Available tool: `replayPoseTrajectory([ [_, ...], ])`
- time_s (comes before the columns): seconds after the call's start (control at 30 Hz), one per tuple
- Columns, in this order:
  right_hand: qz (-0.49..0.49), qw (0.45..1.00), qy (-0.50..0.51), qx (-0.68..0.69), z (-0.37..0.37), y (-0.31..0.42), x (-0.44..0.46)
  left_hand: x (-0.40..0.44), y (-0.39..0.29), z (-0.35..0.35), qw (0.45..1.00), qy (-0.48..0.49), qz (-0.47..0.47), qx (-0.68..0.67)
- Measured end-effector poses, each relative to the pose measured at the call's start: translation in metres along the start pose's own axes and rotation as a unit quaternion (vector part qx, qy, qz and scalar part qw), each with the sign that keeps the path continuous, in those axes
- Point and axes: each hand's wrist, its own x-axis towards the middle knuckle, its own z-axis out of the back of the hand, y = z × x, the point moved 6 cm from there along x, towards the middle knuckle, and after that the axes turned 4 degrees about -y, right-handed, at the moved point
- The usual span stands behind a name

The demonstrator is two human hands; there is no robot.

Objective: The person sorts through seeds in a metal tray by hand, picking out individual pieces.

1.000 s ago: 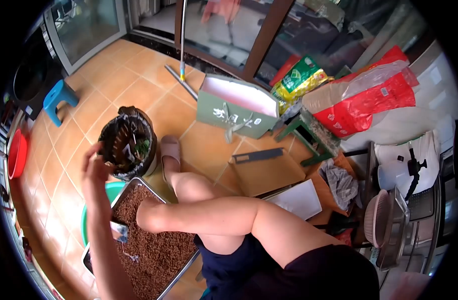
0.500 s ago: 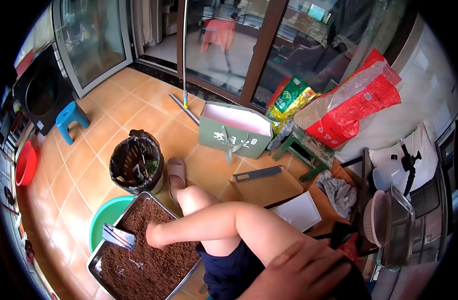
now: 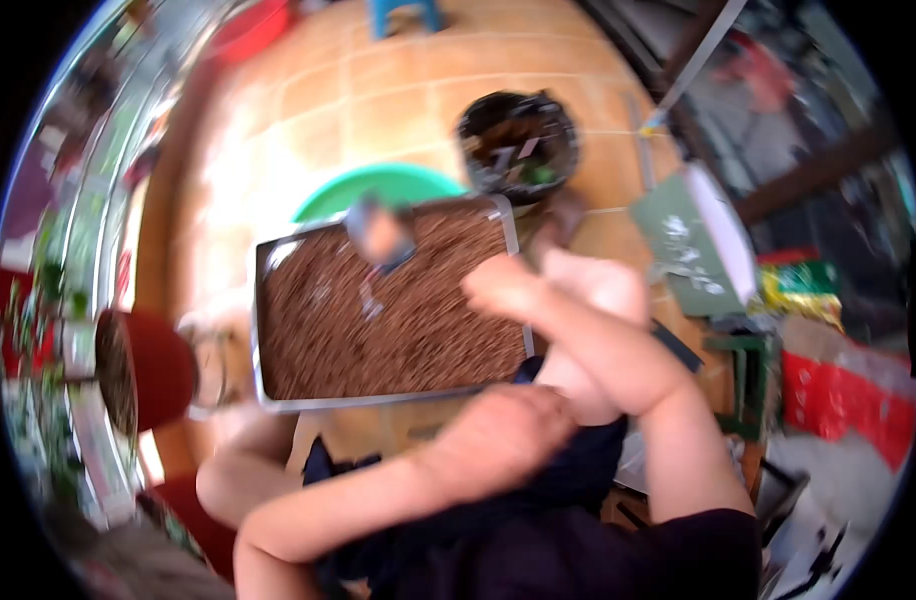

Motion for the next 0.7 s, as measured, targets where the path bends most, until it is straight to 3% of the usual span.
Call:
replayPoseTrajectory([
  [0.1,-0.026,0.998,0.033,-0.042,-0.003,-0.007,-0.002,-0.116,0.078,0.018,0.971,0.073,0.174,0.146],
  [0.2,-0.007,0.993,0.090,-0.074,-0.017,-0.016,-0.001,-0.195,0.104,0.039,0.892,0.209,0.312,0.253],
  [0.27,0.000,0.992,0.107,-0.070,-0.028,-0.030,0.004,-0.225,0.118,0.045,0.856,0.231,0.359,0.292],
  [0.33,-0.006,0.994,0.101,-0.029,-0.016,-0.038,0.006,-0.224,0.126,0.055,0.854,0.213,0.367,0.303],
  [0.4,-0.031,0.994,0.080,-0.062,-0.019,-0.061,0.021,-0.212,0.142,0.057,0.875,0.187,0.308,0.325],
  [0.47,-0.020,0.999,-0.014,-0.037,-0.008,-0.060,0.033,-0.194,0.158,0.049,0.860,0.224,0.266,0.374],
  [0.53,-0.041,0.993,-0.082,0.075,-0.003,-0.040,0.039,-0.180,0.171,0.029,0.839,0.259,0.243,0.411],
  [0.6,-0.047,0.974,-0.123,0.186,-0.010,-0.014,0.038,-0.170,0.179,0.006,0.873,0.244,0.230,0.355],
  [0.67,-0.116,0.964,-0.107,0.215,-0.026,-0.004,0.036,-0.175,0.178,-0.016,0.896,0.202,0.216,0.332],
  [0.7,-0.124,0.967,-0.110,0.195,-0.028,0.000,0.034,-0.175,0.168,-0.017,0.891,0.250,0.195,0.324],
])
